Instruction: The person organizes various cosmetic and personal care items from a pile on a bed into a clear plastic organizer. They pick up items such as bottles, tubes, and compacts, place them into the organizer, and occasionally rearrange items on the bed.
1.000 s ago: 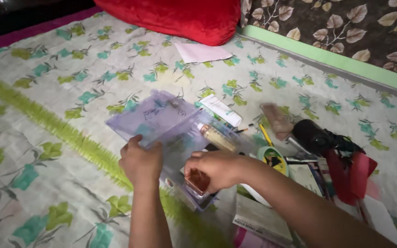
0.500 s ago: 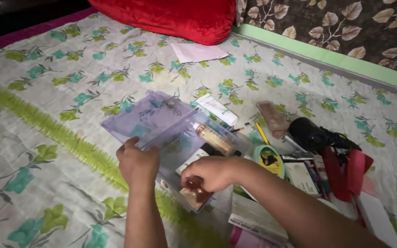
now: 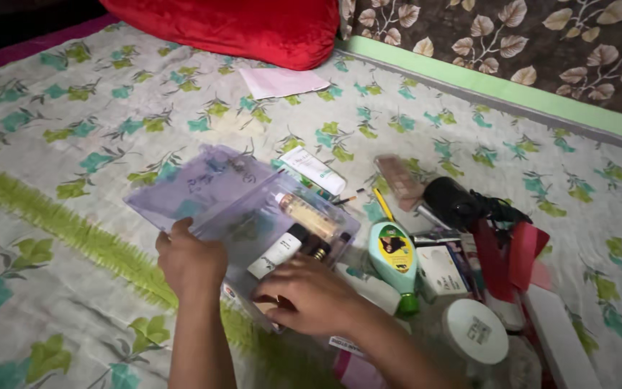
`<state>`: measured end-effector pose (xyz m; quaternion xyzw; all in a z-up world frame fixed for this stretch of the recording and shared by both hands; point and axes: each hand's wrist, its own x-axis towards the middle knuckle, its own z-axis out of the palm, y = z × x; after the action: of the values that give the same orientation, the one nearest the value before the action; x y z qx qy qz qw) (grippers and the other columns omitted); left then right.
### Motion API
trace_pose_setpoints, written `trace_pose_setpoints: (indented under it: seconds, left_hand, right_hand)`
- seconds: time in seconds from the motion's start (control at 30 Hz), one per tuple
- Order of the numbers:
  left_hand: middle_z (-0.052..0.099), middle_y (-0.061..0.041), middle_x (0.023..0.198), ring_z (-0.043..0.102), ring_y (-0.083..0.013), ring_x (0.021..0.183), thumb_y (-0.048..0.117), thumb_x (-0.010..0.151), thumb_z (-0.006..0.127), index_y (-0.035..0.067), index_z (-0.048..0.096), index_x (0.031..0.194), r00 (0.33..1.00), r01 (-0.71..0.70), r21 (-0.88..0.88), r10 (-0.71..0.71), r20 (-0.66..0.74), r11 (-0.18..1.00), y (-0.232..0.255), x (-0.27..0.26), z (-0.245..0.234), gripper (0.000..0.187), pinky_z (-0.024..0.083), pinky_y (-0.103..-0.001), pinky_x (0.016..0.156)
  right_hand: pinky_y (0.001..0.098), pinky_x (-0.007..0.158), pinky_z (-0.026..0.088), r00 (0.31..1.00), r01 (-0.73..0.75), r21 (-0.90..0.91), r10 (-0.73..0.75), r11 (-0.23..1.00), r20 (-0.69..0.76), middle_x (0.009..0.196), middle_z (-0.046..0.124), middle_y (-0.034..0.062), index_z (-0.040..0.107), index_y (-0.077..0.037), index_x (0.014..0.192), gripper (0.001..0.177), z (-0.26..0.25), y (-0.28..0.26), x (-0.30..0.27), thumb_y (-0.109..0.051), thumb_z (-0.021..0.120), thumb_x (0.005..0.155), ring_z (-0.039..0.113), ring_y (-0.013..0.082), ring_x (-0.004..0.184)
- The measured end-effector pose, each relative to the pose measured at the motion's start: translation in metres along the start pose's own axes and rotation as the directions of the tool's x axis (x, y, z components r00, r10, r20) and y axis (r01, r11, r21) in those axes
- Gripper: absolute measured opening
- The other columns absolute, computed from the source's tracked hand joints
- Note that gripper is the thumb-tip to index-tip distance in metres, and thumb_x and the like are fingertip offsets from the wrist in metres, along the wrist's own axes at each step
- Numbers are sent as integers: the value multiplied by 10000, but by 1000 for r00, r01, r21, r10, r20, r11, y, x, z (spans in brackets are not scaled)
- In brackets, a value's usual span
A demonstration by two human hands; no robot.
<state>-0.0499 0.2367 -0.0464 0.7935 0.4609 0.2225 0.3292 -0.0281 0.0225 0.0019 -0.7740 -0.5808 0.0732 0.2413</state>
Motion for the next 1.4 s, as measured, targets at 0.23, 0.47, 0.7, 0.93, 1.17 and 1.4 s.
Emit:
trace_pose_setpoints:
  seconds: [0.23, 0.47, 0.7, 0.93, 1.17, 1.4]
  left_hand:
    - [449, -234, 1517, 512, -466, 1265, 169, 722, 762, 149, 615, 1375, 997, -65, 73, 68, -33, 995, 7, -6, -10, 670, 462, -514, 1035]
    - [595, -247, 1345, 548, -437, 1210, 168, 677, 744, 37, 661, 1212, 753, -578, 175, 603, -262, 797, 59, -49, 0, 557, 422, -506, 1036]
    - [675, -197, 1209, 583, -394, 1199, 109, 802, 659, 36, 686, 1156, 424, -840, -254, 872, 245, 480, 128, -160, 76, 362, 429, -474, 1066]
    - [303, -131, 1624, 263, -413, 1420, 531, 819, 752, 243, 485, 1494, 396, -841, 6, 609, 687, 541, 159, -173, 120, 781, 297, -562, 1106]
    - [407, -126, 1472, 374, -361, 1382, 551, 728, 801, 209, 497, 1450, 419, -787, 87, 425, 802, 611, 159, -185, 100, 855, 415, -458, 1105]
    - [571, -123, 1289, 511, -317, 1256, 464, 903, 686, 126, 635, 1279, 444, -821, 90, 529, 723, 564, 148, -195, 129, 508, 469, -463, 1002]
  right_hand:
    - [425, 946, 478, 999, -17, 2, 17, 1000, -44, 997, 728, 64, 711, -130, 1132, 317, -19, -7, 0, -197, 752, 825, 683, 273, 1012]
    - [407, 805, 572, 852, -416, 120, 433, 901, -293, 1099, 757, 112, 716, -144, 1220, 368, -60, 90, -69, -160, 730, 853, 734, 287, 887]
    - [437, 980, 542, 771, -622, -143, 570, 770, -282, 1216, 714, 177, 694, -123, 1247, 360, -78, 209, -169, -202, 648, 898, 695, 372, 1133]
    - [450, 1037, 469, 851, -495, -154, 442, 855, -282, 1378, 607, 195, 600, -67, 1340, 569, -59, 203, -210, -326, 749, 856, 573, 370, 1266]
    - [413, 1038, 484, 790, -583, -4, 566, 812, -236, 1351, 637, 155, 616, -123, 1338, 541, -75, 165, -216, -300, 728, 839, 595, 326, 1261]
    - [439, 1038, 471, 732, -682, -139, 667, 718, -142, 1298, 656, 137, 584, -140, 1370, 583, -85, 142, -217, -294, 733, 827, 601, 328, 1229]
